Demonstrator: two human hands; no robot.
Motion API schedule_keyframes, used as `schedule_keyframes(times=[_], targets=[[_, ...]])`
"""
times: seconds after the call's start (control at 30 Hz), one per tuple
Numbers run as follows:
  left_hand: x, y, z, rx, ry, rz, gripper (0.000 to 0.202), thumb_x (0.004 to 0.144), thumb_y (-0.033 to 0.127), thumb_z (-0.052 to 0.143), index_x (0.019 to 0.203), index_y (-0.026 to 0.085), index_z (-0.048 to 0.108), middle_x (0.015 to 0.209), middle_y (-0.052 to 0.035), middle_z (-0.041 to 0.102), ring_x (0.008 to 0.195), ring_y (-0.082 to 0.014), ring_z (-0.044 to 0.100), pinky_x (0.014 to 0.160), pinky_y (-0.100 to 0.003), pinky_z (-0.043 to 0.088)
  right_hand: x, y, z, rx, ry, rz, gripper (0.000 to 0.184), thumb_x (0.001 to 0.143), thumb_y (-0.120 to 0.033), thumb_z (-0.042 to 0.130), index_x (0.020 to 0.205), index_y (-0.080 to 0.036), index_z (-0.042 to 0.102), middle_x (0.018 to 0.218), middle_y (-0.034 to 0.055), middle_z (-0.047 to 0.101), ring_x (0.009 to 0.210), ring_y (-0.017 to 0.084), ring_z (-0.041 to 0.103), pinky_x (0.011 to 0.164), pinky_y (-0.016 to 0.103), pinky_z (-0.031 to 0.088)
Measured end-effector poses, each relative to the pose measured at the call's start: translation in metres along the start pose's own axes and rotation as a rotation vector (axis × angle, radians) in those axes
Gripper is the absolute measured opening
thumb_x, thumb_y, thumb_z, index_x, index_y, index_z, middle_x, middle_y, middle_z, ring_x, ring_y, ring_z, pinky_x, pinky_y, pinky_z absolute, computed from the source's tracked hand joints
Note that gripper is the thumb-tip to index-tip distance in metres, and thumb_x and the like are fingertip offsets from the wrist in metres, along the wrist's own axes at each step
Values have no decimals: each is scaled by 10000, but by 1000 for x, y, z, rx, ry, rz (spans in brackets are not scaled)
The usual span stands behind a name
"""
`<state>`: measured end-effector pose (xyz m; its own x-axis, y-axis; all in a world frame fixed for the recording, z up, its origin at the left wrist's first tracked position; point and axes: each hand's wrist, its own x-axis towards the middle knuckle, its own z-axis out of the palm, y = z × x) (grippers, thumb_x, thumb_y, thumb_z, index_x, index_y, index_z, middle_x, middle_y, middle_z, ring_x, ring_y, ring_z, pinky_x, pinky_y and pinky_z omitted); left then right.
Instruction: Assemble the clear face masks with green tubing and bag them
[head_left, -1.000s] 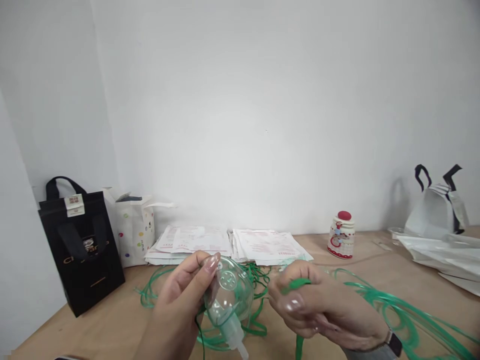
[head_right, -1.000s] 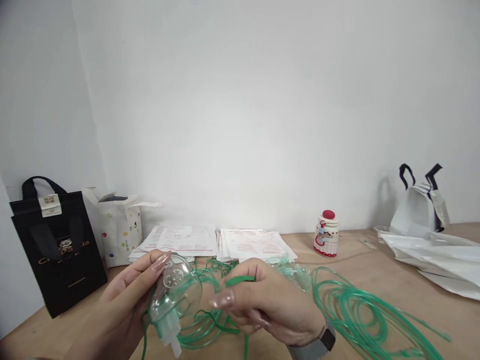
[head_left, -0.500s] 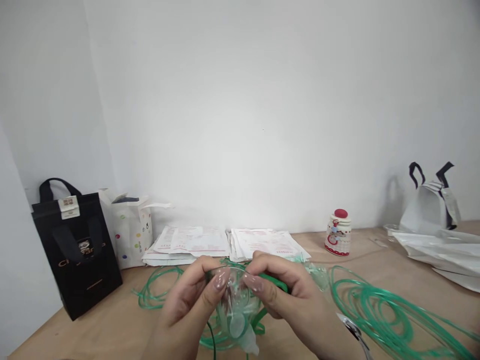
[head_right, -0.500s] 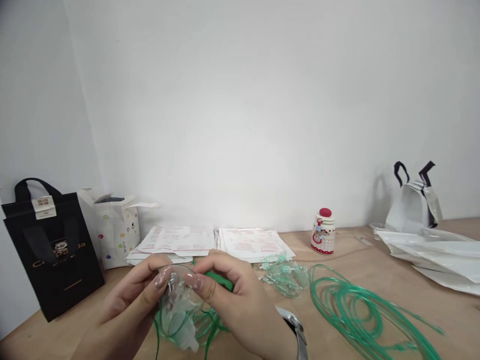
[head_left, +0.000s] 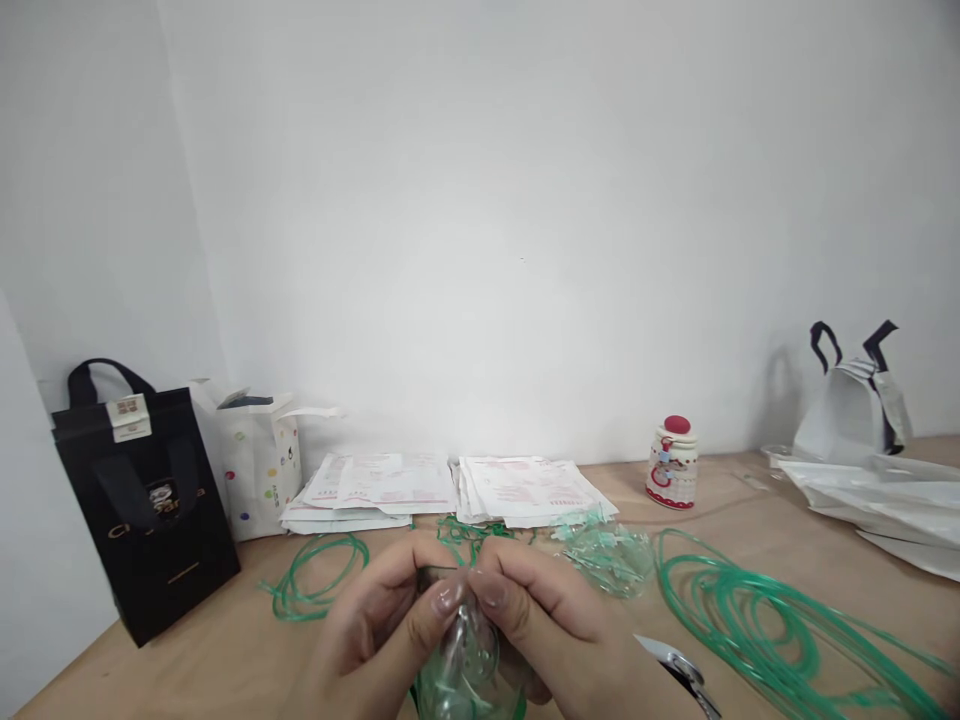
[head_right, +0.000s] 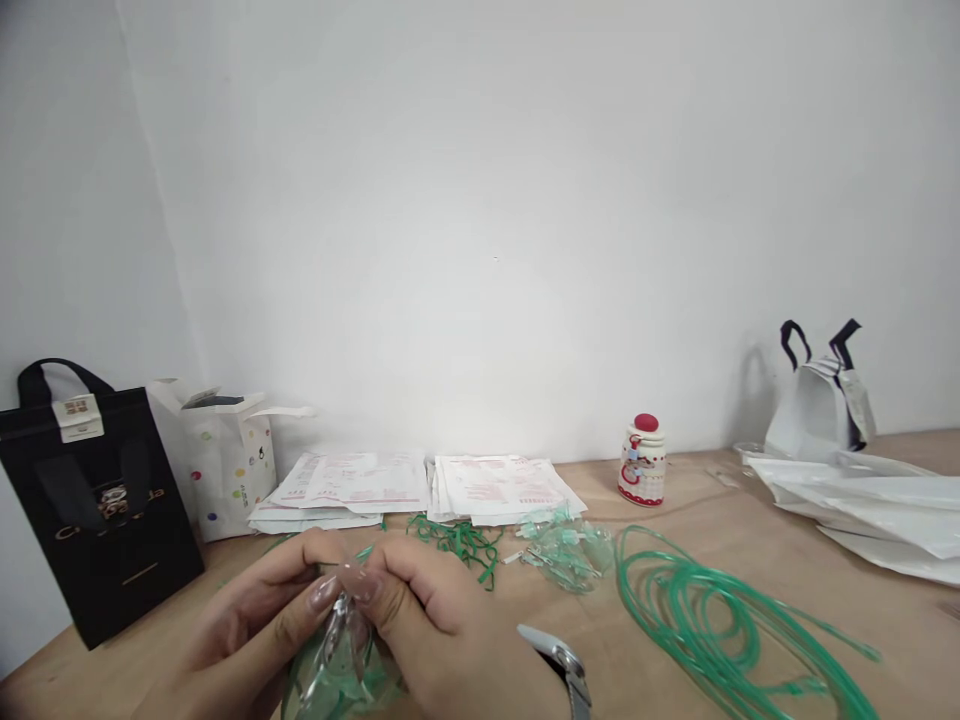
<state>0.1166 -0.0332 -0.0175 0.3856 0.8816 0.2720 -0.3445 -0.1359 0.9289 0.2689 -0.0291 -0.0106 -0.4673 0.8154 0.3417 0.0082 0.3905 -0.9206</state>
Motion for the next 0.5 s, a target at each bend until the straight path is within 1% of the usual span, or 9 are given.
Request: schedule_keyframes(times=[0.1,0.17,0.3,0.4,0.5], targets=[[0,-2,0,8,27,7,146,772,298,611,696,173,614,644,-3,551,626,-125,492,581,-221,397,2,0,-1,17,-30,-3,382,865,-493,402,623,-197,395,494,-74,337,435,61,307,408,205,236],[1,-3,0,7,49,16,157,750,304,636,677,167,617,628,2,542,620,-121,483,577,-217,389,3,-1,-2,-6,-24,-22,374,865,-475,414,617,-196,402,499,-69,344,449,66,320,420,204,250],[2,-4,4,-49,114,21,172,711,305,678,641,161,615,591,11,534,574,-102,456,537,-199,363,5,0,2,-50,39,-87,383,849,-470,444,592,-187,427,541,-48,371,505,79,343,457,211,270],[2,-4,9,-123,144,-3,219,681,328,703,594,167,582,565,19,534,551,-93,440,519,-189,347,5,3,6,17,85,-94,397,843,-478,449,575,-188,409,539,-54,342,490,77,306,446,216,246],[2,-3,13,-125,169,-3,272,657,357,718,561,167,549,550,28,517,542,-86,425,518,-182,335,6,6,8,77,133,-96,412,841,-492,444,567,-190,385,538,-60,313,487,75,276,448,221,229]])
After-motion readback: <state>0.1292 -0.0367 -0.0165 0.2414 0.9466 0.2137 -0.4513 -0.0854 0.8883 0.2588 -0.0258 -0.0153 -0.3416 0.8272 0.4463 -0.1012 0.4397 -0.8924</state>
